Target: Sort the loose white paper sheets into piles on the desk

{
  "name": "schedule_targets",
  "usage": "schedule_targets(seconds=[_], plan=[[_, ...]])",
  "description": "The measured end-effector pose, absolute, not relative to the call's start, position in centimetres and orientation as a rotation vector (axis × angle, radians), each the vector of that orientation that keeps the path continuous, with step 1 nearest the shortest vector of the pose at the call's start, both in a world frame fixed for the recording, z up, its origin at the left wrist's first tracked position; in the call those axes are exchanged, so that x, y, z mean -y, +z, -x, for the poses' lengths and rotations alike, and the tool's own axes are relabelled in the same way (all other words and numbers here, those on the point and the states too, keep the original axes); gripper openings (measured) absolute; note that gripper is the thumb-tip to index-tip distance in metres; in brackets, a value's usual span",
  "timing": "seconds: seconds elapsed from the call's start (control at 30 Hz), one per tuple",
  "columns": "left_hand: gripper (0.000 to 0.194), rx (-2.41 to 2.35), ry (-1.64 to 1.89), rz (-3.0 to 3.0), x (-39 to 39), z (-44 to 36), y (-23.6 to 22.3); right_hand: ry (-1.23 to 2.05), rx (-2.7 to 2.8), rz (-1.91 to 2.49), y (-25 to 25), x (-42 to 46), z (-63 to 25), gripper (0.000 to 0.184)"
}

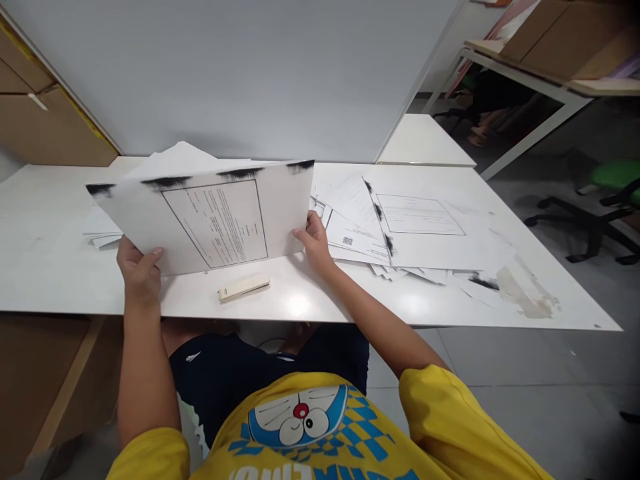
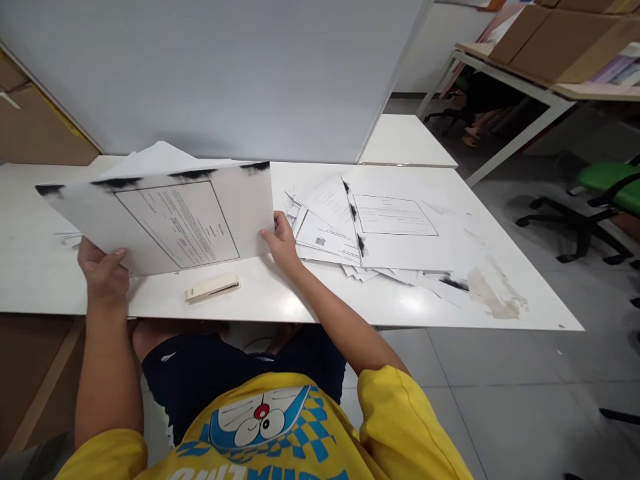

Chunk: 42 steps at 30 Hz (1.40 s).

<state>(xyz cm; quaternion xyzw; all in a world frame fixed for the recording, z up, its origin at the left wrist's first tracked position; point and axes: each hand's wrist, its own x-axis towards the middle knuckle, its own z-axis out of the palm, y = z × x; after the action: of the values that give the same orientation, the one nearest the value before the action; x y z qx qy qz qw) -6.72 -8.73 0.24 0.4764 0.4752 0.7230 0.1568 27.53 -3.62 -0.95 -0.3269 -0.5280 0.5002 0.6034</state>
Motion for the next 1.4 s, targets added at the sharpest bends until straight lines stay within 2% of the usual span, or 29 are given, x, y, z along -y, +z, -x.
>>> schedule_targets(seconds=[0.43,0.83,1.13,1.3,1.4], plan=[[0.06,-1.366,2.076,-1.284,9.0,6.1,0.8,1.123,1.23,0.751,-0.9,3.8,-27.7,0.018],[0.054,-1.37,2.085,-1.313,9.0,5.9,0.5,1.122,1.226,0.739,-1.5,3.5,-27.6,0.023],[0.061,-1.482,1.99,-1.396,8.8,6.4,0.4,1.101,1.264,0.8,-1.7,3.6,-27.6,0.023],[0.069,-1.566,1.955,-1.405,8.8,4.6,1.2,0.995,1.416,0.962,0.2,3.9,-29.8,0.023],[0.069,-1.583,1.788,-1.378,10.3,2.2,2.0,0.938,1.398,1.071,2.2,4.9,-33.9,0.02]])
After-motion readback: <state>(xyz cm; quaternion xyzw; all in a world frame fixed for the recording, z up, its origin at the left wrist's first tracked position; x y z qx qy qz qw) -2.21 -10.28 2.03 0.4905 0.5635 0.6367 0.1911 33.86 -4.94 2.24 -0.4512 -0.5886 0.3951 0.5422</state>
